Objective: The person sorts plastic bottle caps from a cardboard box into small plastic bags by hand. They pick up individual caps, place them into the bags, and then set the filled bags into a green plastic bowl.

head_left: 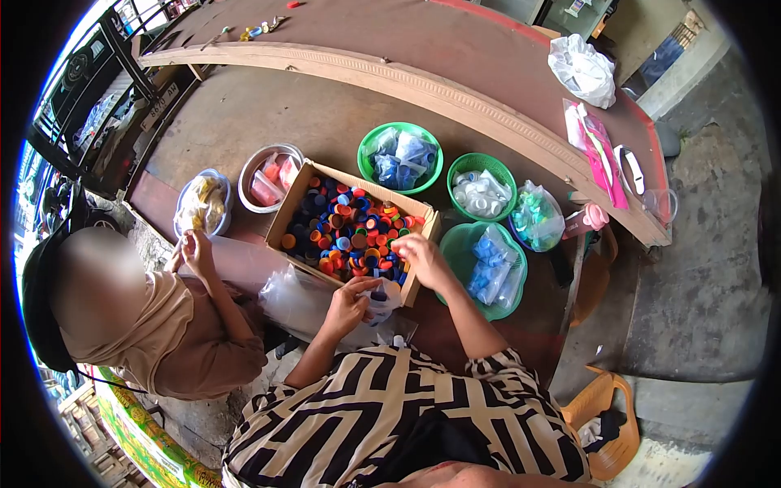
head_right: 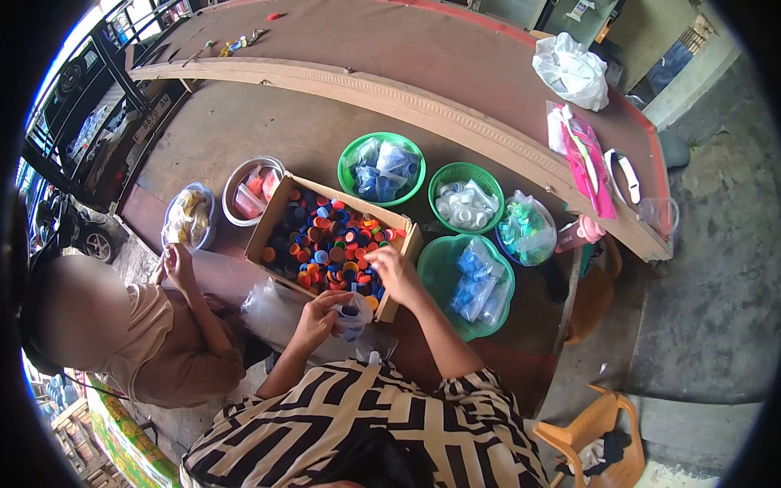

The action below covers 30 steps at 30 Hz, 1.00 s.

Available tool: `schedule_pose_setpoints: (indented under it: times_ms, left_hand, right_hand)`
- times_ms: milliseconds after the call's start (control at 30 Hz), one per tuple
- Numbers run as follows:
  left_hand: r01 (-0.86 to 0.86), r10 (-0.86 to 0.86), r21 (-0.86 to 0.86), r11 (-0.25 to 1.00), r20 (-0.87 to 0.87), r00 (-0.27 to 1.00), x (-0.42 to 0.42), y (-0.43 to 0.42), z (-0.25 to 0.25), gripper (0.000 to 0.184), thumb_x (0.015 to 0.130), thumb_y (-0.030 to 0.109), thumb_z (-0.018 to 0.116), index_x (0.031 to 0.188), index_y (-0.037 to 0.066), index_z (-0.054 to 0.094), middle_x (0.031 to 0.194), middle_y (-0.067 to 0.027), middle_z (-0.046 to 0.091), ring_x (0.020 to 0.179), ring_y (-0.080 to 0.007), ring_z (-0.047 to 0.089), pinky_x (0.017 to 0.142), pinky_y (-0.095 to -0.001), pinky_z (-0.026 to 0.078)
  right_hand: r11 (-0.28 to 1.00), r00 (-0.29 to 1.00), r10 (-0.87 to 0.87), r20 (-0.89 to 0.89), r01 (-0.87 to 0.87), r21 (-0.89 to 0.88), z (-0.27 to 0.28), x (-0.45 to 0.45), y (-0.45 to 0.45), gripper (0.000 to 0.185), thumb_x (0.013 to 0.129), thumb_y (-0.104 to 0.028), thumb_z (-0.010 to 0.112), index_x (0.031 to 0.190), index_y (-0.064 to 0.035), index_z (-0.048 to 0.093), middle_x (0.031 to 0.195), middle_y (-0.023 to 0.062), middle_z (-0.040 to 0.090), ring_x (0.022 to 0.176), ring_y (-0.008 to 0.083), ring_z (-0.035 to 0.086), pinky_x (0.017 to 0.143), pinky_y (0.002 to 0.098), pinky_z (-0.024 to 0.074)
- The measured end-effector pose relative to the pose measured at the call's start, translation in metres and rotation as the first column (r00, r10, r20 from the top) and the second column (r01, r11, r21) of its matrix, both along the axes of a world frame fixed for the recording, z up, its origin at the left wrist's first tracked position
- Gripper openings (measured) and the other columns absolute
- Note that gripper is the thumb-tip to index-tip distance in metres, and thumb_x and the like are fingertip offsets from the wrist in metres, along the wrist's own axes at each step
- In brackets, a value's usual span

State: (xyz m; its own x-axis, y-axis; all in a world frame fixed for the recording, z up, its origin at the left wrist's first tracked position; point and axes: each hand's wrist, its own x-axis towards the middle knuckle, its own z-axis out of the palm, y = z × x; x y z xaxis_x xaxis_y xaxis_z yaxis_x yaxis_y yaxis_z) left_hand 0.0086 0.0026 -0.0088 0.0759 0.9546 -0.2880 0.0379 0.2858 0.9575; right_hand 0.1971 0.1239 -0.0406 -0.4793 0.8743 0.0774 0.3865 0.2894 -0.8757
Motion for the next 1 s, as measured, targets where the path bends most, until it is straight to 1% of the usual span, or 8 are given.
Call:
schedule_pose_setpoints:
  times_ms: [200, 267, 300, 400, 667, 833, 933, 1000]
  left_hand:
    - [0.042, -0.043, -0.035, 0.998, -0.024, 0.999, -0.002, 0.002, 0.008, 0.047, 0.074, -0.007, 0.037, 0.111, -0.002, 0.065, 0.113, -0.0096, 0.059, 0.064, -0.0135, 0.063, 0.057, -0.0254, 0.055]
    - [0.067, -0.068, -0.037, 0.997, -0.036, 0.997, -0.003, 0.003, 0.008, 0.046, 0.074, -0.007, 0.037, 0.11, -0.002, 0.065, 0.113, -0.0097, 0.059, 0.065, -0.0135, 0.063, 0.057, -0.0253, 0.055]
    - [0.066, -0.068, -0.041, 0.997, -0.038, 0.997, -0.003, 0.003, 0.009, 0.046, 0.074, -0.007, 0.037, 0.11, -0.002, 0.065, 0.113, -0.0097, 0.059, 0.065, -0.0135, 0.063, 0.057, -0.0253, 0.055]
    - [0.056, -0.057, -0.029, 0.998, -0.038, 0.998, -0.006, 0.005, 0.009, 0.045, 0.074, -0.007, 0.037, 0.109, -0.003, 0.066, 0.113, -0.0097, 0.059, 0.063, -0.0132, 0.063, 0.057, -0.0252, 0.054]
    - [0.042, -0.042, -0.027, 0.999, -0.017, 0.999, -0.009, 0.007, 0.003, 0.046, 0.074, -0.007, 0.037, 0.109, -0.002, 0.065, 0.113, -0.0089, 0.06, 0.062, -0.0135, 0.063, 0.056, -0.025, 0.054]
    - [0.049, -0.05, -0.018, 0.999, -0.033, 0.998, -0.007, 0.004, 0.004, 0.045, 0.075, -0.007, 0.038, 0.109, -0.002, 0.065, 0.112, -0.0088, 0.06, 0.061, -0.0132, 0.063, 0.056, -0.0249, 0.054]
    - [0.054, -0.054, -0.014, 0.998, -0.03, 0.998, -0.005, 0.003, 0.002, 0.044, 0.075, -0.006, 0.038, 0.109, -0.002, 0.065, 0.111, -0.0086, 0.06, 0.061, -0.0131, 0.063, 0.056, -0.0249, 0.054]
    - [0.055, -0.055, -0.003, 0.998, -0.024, 0.998, -0.005, 0.002, 0.002, 0.044, 0.075, -0.006, 0.039, 0.109, -0.002, 0.065, 0.111, -0.0086, 0.06, 0.061, -0.013, 0.062, 0.056, -0.0249, 0.054]
  right_hand:
    - [0.995, 0.935, 0.037, 0.354, -0.069, 0.079, -0.045, -0.015, 0.043, 0.012, 0.083, -0.006, 0.058, 0.089, -0.0031, 0.068, 0.094, 0.0132, 0.063, 0.092, 0.0294, 0.063, 0.08, 0.0384, 0.0502]
    - [0.973, 0.66, 0.006, 0.752, -0.176, 0.146, -0.055, -0.026, 0.046, 0.011, 0.077, -0.007, 0.061, 0.081, -0.0047, 0.07, 0.092, 0.0137, 0.064, 0.092, 0.0284, 0.063, 0.079, 0.0402, 0.0509]
    - [0.947, 0.615, -0.106, 0.781, -0.176, 0.267, -0.06, -0.03, 0.043, 0.009, 0.077, -0.01, 0.059, 0.077, -0.009, 0.069, 0.092, 0.0128, 0.065, 0.088, 0.0291, 0.065, 0.076, 0.0414, 0.0505]
    - [0.943, 0.52, -0.109, 0.847, -0.216, 0.254, -0.069, -0.033, 0.043, 0.012, 0.079, -0.011, 0.057, 0.075, -0.0083, 0.068, 0.09, 0.0133, 0.066, 0.088, 0.0311, 0.065, 0.075, 0.0429, 0.0502]
    - [0.93, 0.617, -0.242, 0.749, -0.073, 0.361, -0.063, -0.031, 0.041, 0.013, 0.084, -0.016, 0.055, 0.092, -0.0098, 0.063, 0.092, 0.0083, 0.065, 0.091, 0.0254, 0.064, 0.076, 0.0432, 0.0492]
    - [0.926, 0.63, 0.096, 0.771, -0.341, 0.163, -0.044, -0.022, 0.036, 0.009, 0.08, -0.019, 0.063, 0.084, -0.0108, 0.065, 0.094, 0.0062, 0.064, 0.092, 0.0267, 0.063, 0.078, 0.042, 0.0496]
    - [0.904, 0.63, 0.029, 0.776, -0.348, 0.249, -0.071, -0.024, 0.042, 0.023, 0.067, -0.024, 0.075, 0.085, -0.0153, 0.064, 0.087, 0.0039, 0.064, 0.084, 0.0248, 0.065, 0.069, 0.0422, 0.05]
    - [0.919, 0.555, 0.015, 0.832, -0.334, 0.207, -0.072, -0.026, 0.042, 0.018, 0.071, -0.022, 0.072, 0.087, -0.0154, 0.065, 0.085, 0.0039, 0.064, 0.085, 0.0254, 0.065, 0.069, 0.0414, 0.0506]
